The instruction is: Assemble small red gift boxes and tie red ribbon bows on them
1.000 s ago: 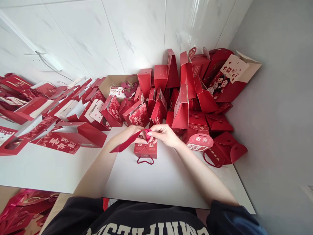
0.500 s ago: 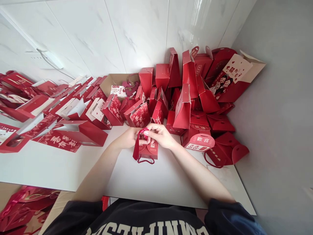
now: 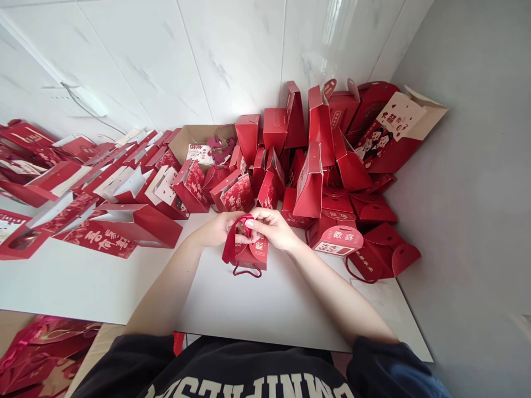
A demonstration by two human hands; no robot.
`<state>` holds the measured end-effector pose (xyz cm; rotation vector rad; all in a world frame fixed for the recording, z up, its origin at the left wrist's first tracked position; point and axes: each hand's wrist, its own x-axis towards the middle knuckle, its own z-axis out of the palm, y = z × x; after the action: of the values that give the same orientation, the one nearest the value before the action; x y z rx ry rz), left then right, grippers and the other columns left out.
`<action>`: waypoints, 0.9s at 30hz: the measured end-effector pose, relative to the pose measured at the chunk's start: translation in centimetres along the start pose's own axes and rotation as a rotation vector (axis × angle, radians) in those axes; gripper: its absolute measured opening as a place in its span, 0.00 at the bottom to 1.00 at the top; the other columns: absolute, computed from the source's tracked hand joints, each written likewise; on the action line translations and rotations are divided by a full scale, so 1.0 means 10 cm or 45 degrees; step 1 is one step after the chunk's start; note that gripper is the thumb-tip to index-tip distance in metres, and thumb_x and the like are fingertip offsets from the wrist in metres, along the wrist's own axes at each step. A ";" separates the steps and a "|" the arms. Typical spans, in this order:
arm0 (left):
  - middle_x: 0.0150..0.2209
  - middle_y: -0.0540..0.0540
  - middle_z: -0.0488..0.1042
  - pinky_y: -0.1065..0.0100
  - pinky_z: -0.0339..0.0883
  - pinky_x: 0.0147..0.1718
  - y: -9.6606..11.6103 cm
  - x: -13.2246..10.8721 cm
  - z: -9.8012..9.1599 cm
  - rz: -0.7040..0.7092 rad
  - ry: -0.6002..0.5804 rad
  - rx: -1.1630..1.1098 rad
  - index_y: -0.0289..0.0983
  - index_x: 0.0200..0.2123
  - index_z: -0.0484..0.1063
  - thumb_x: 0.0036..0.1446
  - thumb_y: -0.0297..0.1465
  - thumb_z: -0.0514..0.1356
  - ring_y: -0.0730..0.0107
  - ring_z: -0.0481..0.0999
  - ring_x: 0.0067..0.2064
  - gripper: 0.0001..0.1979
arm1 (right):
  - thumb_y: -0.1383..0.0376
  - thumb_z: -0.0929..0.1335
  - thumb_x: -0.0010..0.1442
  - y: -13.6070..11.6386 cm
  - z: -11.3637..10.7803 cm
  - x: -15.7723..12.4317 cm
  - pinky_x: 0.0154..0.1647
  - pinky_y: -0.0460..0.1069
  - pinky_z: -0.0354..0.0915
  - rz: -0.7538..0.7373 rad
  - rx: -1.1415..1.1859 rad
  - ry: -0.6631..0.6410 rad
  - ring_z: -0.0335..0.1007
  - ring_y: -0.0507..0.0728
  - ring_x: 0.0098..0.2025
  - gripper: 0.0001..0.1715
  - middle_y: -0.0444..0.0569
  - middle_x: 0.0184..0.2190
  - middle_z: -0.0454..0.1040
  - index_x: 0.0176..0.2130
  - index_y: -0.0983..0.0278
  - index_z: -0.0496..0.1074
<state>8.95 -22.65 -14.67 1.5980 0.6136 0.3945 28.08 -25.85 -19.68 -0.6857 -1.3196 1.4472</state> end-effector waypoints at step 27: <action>0.40 0.41 0.82 0.66 0.72 0.44 0.01 0.08 -0.11 -0.068 -0.196 0.049 0.33 0.41 0.79 0.48 0.33 0.72 0.63 0.80 0.42 0.16 | 0.55 0.75 0.57 -0.07 -0.07 0.03 0.19 0.43 0.57 0.090 -0.056 -0.033 0.60 0.48 0.19 0.15 0.38 0.18 0.66 0.32 0.65 0.76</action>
<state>8.95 -21.27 -14.56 1.6281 0.5470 0.2187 28.87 -25.42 -19.14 -0.7513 -1.3627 1.4921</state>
